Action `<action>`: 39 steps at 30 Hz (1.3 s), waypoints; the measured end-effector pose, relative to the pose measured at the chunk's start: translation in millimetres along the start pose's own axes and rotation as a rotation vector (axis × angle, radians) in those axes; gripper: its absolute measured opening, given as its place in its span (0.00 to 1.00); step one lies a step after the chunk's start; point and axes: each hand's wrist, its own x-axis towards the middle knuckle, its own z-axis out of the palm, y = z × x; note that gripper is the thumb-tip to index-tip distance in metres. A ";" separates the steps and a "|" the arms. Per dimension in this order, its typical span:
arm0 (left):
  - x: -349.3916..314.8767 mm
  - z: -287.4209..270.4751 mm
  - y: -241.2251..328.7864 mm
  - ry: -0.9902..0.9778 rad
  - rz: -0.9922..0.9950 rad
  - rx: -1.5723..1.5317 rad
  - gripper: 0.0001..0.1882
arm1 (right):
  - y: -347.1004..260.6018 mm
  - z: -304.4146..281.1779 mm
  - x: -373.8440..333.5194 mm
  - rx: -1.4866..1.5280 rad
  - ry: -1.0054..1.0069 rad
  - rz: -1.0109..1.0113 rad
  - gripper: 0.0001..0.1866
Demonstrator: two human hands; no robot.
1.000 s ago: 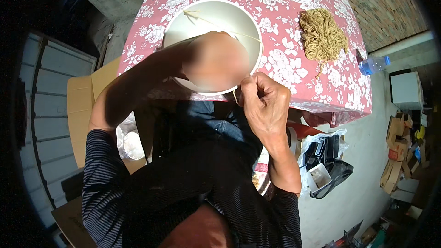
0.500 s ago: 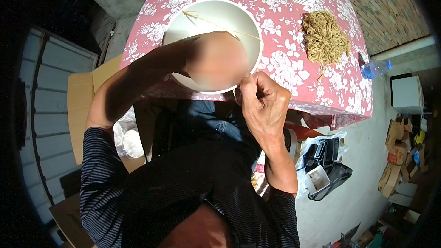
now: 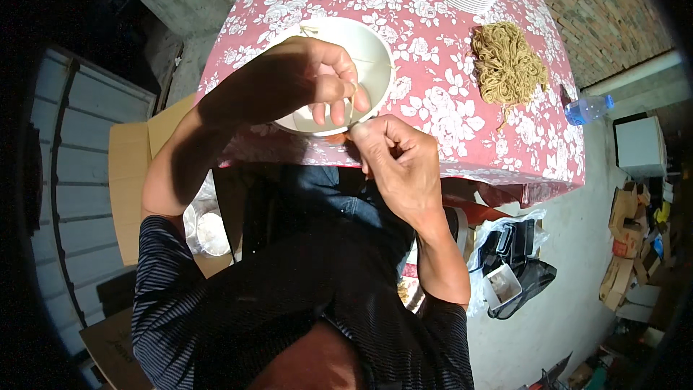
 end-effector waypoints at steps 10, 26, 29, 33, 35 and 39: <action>-11.6 -6.5 -4.0 0.107 0.203 0.009 0.15 | -12.8 -16.7 0.1 -0.332 0.033 -0.201 0.05; -1.7 13.9 6.9 -0.114 0.148 -0.261 0.11 | -72.4 -40.4 11.3 -0.672 -0.048 -0.581 0.12; -0.2 11.8 9.2 -0.105 0.148 -0.253 0.11 | -73.4 -40.3 15.4 -0.719 -0.088 -0.480 0.16; -0.2 15.1 6.2 -0.078 0.161 -0.253 0.12 | -66.2 -33.3 20.1 -0.640 -0.045 -0.478 0.13; 0.9 14.6 5.2 -0.079 0.153 -0.248 0.12 | -65.9 -31.9 20.2 -0.632 -0.042 -0.493 0.10; 3.7 13.9 2.8 -0.137 0.173 -0.305 0.13 | -63.8 -33.7 19.2 -0.593 0.001 -0.528 0.03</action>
